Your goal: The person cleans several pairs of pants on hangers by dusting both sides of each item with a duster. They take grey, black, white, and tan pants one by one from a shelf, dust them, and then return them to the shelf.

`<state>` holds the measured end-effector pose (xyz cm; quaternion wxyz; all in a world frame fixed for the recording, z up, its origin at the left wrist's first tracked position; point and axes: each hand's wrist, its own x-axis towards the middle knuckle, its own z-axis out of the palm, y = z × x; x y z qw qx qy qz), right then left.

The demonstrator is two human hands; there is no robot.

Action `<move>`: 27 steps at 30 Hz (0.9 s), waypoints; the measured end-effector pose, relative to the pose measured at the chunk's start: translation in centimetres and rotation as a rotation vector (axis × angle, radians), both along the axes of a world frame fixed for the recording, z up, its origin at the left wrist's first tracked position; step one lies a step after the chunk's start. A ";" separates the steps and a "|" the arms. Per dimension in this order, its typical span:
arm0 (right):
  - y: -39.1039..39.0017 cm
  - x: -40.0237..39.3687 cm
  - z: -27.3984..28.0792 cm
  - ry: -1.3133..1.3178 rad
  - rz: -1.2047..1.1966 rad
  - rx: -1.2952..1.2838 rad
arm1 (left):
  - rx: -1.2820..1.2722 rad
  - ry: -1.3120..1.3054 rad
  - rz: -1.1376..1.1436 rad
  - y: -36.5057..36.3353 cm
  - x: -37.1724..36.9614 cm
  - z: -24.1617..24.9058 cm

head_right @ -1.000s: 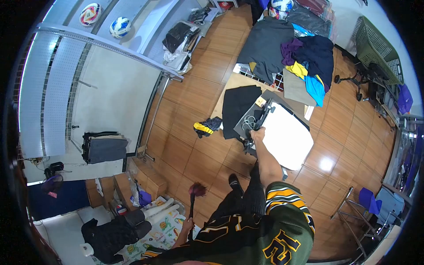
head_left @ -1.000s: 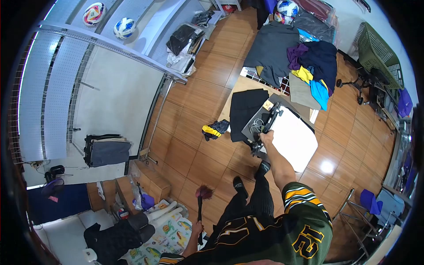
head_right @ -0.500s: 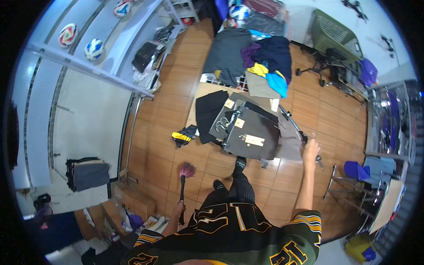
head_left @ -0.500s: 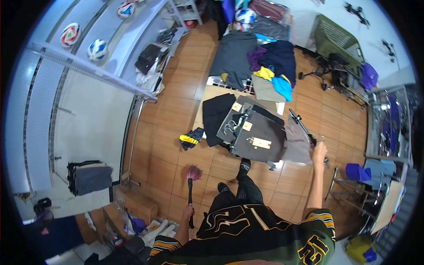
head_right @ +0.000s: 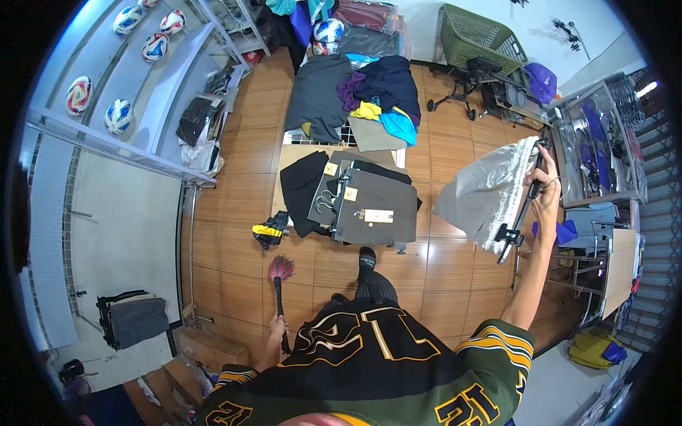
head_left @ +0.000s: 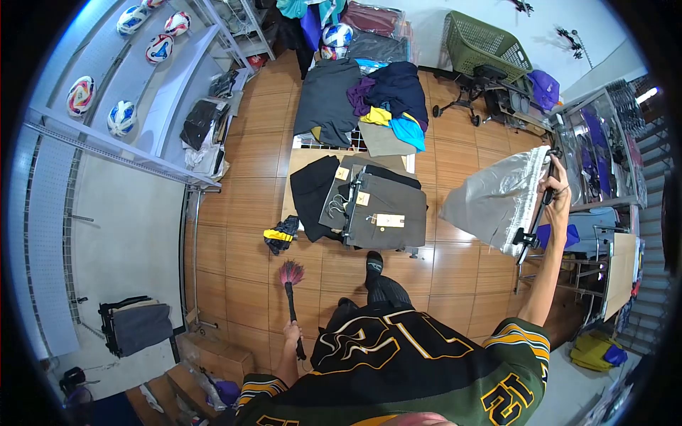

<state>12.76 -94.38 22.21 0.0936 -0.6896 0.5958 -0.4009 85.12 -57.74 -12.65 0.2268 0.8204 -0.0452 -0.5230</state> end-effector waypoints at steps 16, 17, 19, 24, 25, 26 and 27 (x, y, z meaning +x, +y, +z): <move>-5.1 12.9 -14.6 -0.786 0.203 0.667 | 0.129 -0.009 0.117 7.9 -1.9 -1.3; -5.4 15.1 -15.9 -0.523 0.269 0.625 | 0.141 -0.002 0.108 7.9 -2.1 -0.9; -5.9 19.7 -18.2 -0.078 0.352 0.493 | 0.119 -0.013 0.124 8.1 -2.8 -0.4; -8.2 29.9 -26.6 0.615 0.536 0.142 | 0.081 -0.013 0.161 9.6 -4.1 0.6; -8.4 31.3 -27.3 0.640 0.605 0.135 | 0.087 -0.024 0.166 10.3 -4.2 0.2; -8.7 32.0 -27.8 0.673 0.666 0.177 | 0.094 -0.037 0.174 11.1 -4.1 -0.2; -9.2 32.4 -28.2 0.706 0.729 0.217 | 0.100 -0.053 0.204 11.2 -4.4 0.6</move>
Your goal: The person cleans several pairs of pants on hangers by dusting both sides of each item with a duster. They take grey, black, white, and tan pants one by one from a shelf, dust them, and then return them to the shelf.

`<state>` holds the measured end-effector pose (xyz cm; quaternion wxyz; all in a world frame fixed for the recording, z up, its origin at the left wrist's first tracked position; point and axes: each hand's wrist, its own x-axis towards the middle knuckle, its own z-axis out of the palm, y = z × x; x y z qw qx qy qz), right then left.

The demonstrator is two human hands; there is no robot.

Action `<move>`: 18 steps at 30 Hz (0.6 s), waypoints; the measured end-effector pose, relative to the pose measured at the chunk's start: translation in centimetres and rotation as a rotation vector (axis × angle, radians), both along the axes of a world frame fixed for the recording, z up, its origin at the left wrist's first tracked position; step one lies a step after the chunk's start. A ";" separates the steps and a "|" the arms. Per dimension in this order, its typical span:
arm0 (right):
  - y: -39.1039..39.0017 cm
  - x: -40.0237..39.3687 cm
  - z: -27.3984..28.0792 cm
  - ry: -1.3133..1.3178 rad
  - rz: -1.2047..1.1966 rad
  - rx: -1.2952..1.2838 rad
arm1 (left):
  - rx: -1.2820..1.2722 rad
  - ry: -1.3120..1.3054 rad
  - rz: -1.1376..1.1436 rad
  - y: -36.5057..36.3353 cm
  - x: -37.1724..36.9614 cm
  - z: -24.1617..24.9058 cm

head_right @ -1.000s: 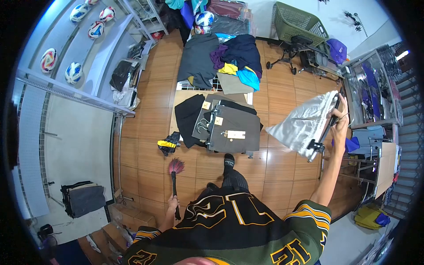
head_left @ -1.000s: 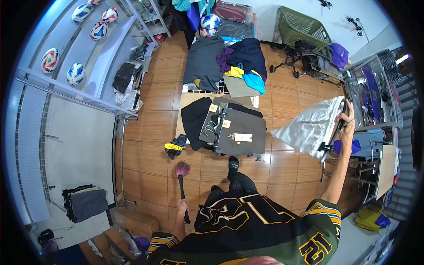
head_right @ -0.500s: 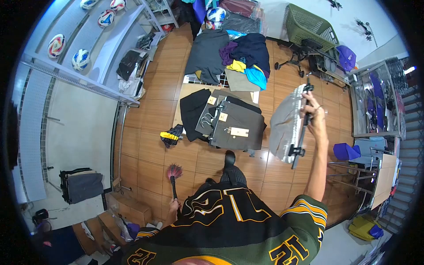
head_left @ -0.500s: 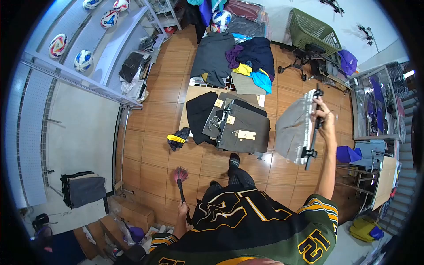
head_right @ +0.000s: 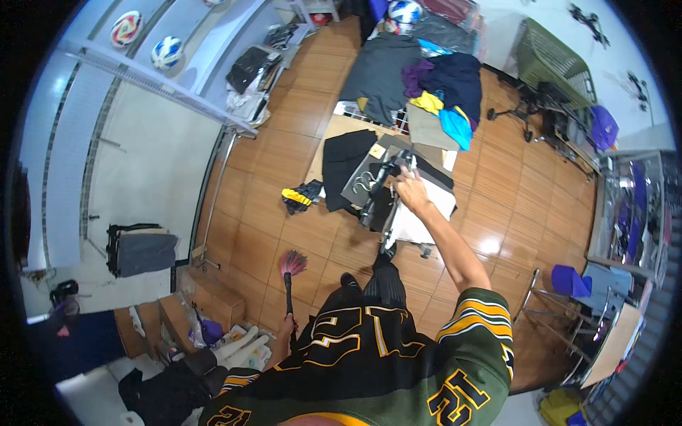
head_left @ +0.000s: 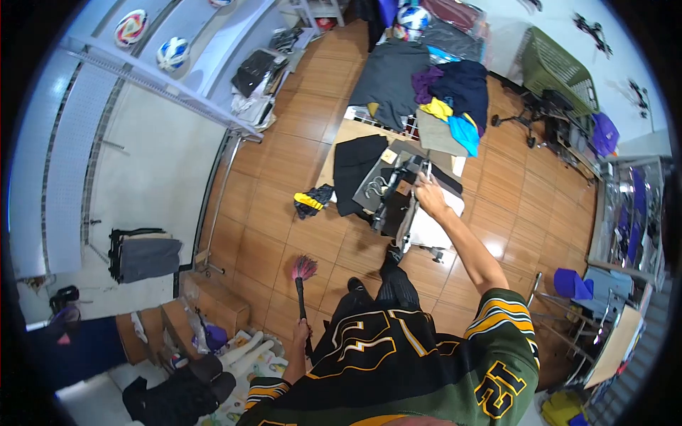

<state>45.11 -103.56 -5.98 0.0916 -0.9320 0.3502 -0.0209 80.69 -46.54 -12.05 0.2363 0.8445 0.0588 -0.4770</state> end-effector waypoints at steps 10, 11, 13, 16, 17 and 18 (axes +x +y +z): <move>-1.5 -18.8 9.9 -0.395 -0.180 0.253 | 0.071 -0.002 0.017 4.5 -2.1 1.2; -1.1 -20.1 11.4 -0.398 -0.195 0.266 | 0.125 -0.004 -0.001 4.1 -1.7 0.8; -0.3 -21.8 14.7 -0.401 -0.219 0.294 | 0.149 0.020 -0.026 3.3 -0.7 0.1; 0.7 -21.8 16.7 -0.413 -0.222 0.276 | 0.100 0.067 -0.041 0.8 1.5 -1.6; 0.8 -21.6 16.7 -0.425 -0.199 0.237 | 0.118 0.063 -0.046 -0.1 2.1 -2.2; 0.9 -21.4 16.3 -0.438 -0.172 0.200 | 0.136 0.057 -0.047 -0.8 2.2 -2.6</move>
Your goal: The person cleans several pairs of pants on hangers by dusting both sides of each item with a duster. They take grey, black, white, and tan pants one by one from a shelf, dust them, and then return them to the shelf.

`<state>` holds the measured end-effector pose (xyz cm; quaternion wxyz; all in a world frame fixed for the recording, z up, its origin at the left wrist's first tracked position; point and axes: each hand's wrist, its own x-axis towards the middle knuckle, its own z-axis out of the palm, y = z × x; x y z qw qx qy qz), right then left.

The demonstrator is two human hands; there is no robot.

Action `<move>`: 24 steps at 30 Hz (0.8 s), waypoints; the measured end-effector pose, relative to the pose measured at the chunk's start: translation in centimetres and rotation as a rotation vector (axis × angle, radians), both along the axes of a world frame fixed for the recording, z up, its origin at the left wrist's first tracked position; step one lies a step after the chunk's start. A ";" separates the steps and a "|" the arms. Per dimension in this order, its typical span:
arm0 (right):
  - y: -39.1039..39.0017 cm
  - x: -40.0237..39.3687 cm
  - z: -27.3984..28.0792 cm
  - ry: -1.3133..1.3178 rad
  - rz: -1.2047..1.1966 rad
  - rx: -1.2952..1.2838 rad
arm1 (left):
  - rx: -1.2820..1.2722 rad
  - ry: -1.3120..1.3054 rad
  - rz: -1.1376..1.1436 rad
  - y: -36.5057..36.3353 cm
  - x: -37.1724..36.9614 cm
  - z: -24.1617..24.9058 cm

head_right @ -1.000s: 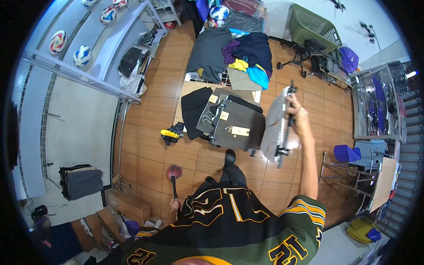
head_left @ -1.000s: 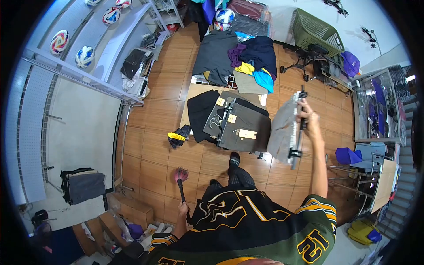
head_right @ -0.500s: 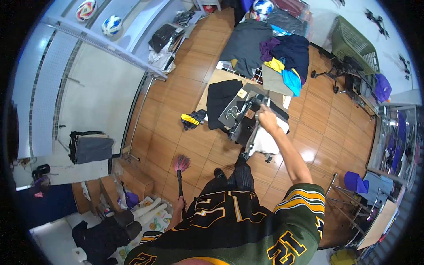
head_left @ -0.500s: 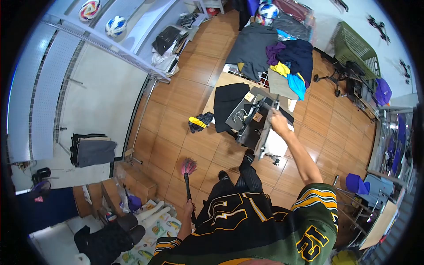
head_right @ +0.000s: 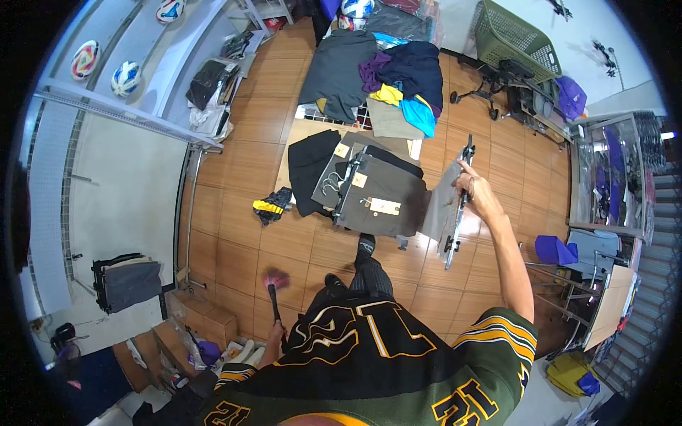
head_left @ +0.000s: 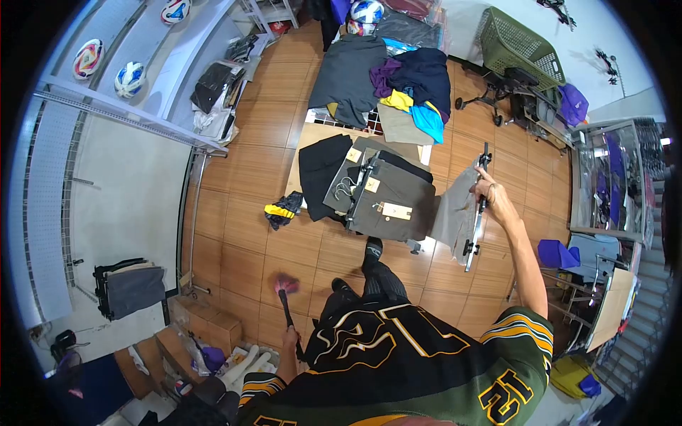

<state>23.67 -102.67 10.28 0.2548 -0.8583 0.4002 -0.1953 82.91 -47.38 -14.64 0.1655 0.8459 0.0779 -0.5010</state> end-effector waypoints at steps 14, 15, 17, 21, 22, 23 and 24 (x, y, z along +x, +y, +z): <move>-1.6 19.4 -21.1 0.462 0.049 -0.216 | -0.139 -0.076 0.115 0.9 -3.3 4.0; -1.9 21.6 -23.3 0.544 0.095 -0.177 | -0.166 -0.070 0.146 1.4 -3.7 4.6; -1.7 26.1 -27.1 0.709 0.135 -0.097 | -0.108 -0.020 0.118 4.0 -3.9 4.0; -0.7 31.5 -29.4 0.813 0.134 -0.006 | -0.072 -0.055 0.197 5.0 -5.8 6.3; -0.6 31.9 -29.1 0.835 0.164 0.038 | -0.050 -0.068 0.212 5.6 -6.2 6.5; -0.9 32.4 -28.9 0.859 0.176 0.071 | -0.028 -0.082 0.225 6.3 -6.6 6.9; -1.2 32.7 -29.1 0.886 0.186 0.104 | -0.006 -0.092 0.235 6.6 -6.7 7.1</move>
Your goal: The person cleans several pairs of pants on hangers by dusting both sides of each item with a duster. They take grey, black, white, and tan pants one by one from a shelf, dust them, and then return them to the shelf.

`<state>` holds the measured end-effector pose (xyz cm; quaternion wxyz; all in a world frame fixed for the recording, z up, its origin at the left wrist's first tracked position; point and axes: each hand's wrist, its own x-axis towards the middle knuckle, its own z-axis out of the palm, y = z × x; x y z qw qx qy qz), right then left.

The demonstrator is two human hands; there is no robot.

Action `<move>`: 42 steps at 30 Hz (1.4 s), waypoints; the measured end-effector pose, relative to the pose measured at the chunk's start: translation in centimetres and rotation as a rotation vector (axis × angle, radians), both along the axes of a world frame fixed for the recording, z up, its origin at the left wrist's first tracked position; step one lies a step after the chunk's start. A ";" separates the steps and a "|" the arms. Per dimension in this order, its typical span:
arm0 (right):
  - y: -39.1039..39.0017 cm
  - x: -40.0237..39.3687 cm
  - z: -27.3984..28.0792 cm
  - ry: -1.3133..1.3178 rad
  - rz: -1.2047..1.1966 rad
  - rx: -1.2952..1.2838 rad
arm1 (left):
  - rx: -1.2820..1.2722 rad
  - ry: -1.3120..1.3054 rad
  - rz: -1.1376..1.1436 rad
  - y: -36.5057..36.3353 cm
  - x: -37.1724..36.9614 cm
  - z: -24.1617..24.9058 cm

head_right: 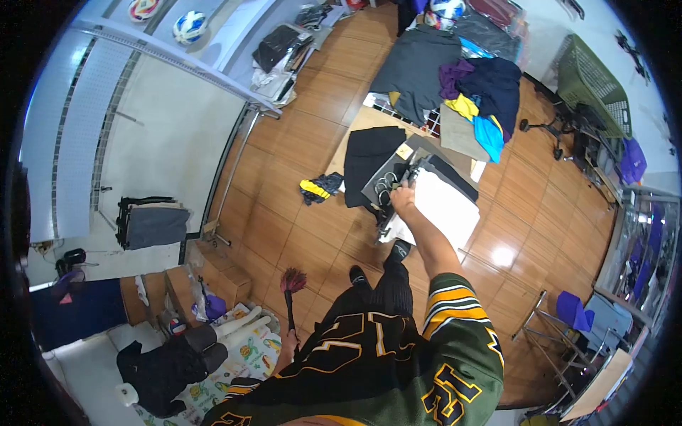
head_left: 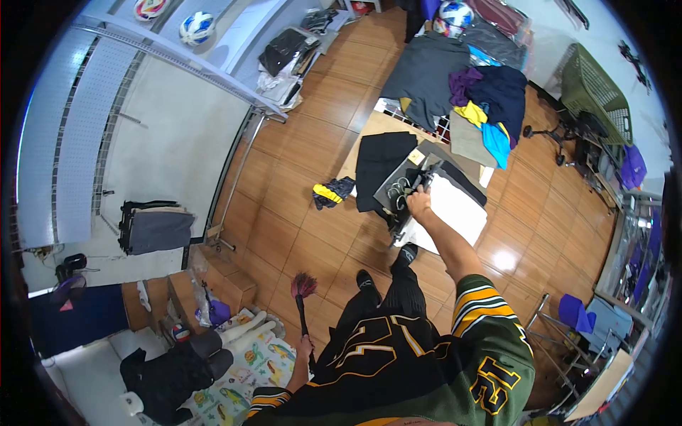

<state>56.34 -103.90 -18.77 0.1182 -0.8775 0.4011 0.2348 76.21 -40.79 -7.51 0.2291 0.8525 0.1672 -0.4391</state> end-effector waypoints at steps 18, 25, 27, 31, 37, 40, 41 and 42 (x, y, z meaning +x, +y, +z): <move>-1.2 -10.7 11.0 0.159 -0.086 0.073 | -0.058 0.044 -0.029 -0.2 1.5 -2.8; -0.3 -2.9 -2.0 -0.136 -0.078 0.064 | -0.115 -0.053 0.021 -2.0 1.2 0.8; 0.9 -2.0 -1.4 -0.159 -0.111 0.143 | -0.084 -0.055 0.004 -2.0 1.0 1.5; 5.5 -4.3 0.1 -0.278 -0.197 0.305 | -0.046 0.028 -0.065 -1.5 1.6 0.7; 21.6 -15.1 -3.1 -0.399 -0.692 0.370 | 0.004 0.124 -0.300 -3.7 6.7 -3.5; 34.0 -22.0 -7.1 -0.363 -1.078 0.353 | -0.049 0.201 -0.468 -6.2 11.0 -5.6; 37.8 -23.5 -6.0 -0.342 -1.193 0.340 | -0.080 0.234 -0.525 -7.3 12.6 -6.2; 41.8 -24.7 -4.7 -0.322 -1.312 0.330 | -0.076 0.255 -0.566 -8.6 14.1 -6.7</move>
